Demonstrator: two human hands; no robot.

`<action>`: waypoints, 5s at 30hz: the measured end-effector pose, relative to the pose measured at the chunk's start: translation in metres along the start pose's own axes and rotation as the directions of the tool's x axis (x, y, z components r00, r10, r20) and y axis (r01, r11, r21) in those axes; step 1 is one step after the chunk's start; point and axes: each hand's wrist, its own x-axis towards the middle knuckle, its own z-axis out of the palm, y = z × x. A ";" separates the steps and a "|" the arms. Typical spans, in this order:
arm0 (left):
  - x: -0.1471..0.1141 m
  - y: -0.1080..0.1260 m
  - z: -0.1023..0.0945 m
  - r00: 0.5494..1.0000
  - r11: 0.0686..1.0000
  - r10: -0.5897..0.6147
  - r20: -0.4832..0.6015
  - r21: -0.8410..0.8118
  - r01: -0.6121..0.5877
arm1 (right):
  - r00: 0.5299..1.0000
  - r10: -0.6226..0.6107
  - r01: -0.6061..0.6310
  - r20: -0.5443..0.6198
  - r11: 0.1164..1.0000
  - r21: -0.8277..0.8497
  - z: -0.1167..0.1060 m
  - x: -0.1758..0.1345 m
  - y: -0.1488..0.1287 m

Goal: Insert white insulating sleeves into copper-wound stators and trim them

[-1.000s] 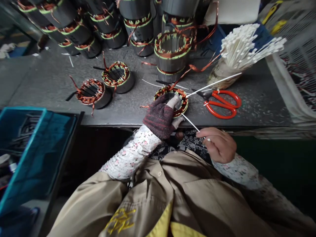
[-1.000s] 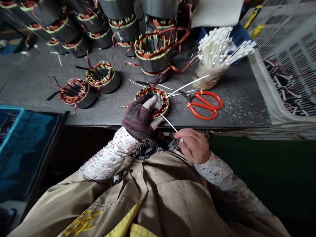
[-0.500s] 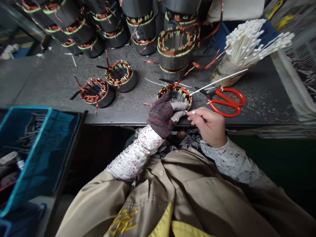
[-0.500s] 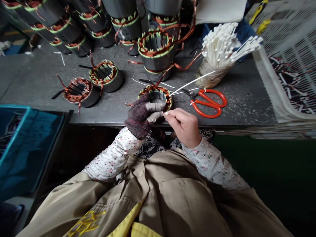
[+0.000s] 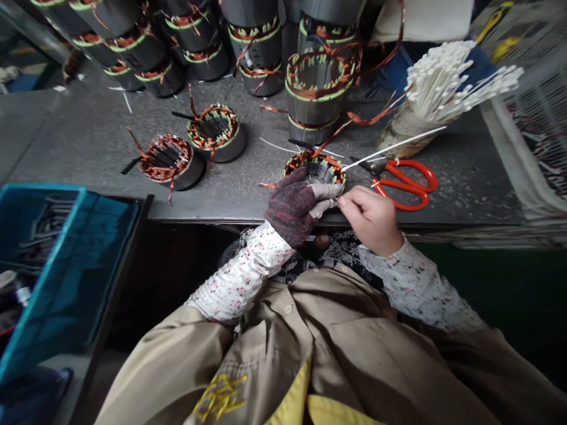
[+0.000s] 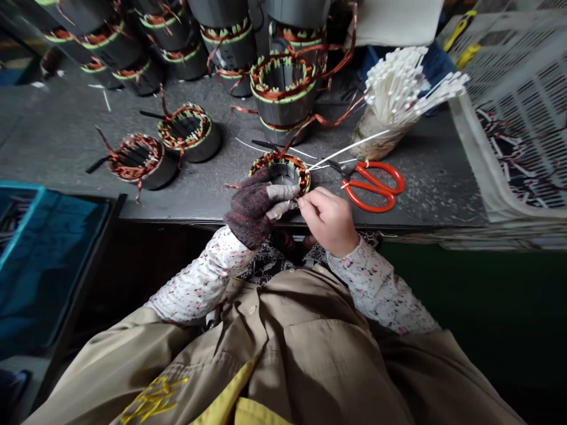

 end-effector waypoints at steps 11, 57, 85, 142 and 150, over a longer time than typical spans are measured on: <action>0.002 -0.001 -0.004 0.998 0.999 0.037 0.050 0.035 -0.039 | 1.000 0.014 -0.015 -0.010 0.996 -0.092 0.003 0.004 -0.003; 0.055 0.015 -0.054 0.690 0.798 -0.033 0.723 0.434 -0.417 | 0.984 -0.177 0.168 -0.003 0.942 -0.290 0.009 -0.016 -0.011; 0.005 0.010 -0.006 0.978 0.927 0.080 0.194 0.347 -0.145 | 0.925 -0.320 0.325 -0.203 0.946 -0.009 -0.034 -0.040 0.001; 0.004 0.005 0.004 0.992 0.995 -0.084 0.090 0.060 0.078 | 0.999 0.039 -0.040 0.004 0.999 0.031 -0.013 -0.009 -0.012; 0.006 -0.002 0.002 0.990 0.994 0.087 0.108 0.058 -0.093 | 0.997 0.059 -0.058 0.050 0.998 -0.025 -0.011 0.001 -0.014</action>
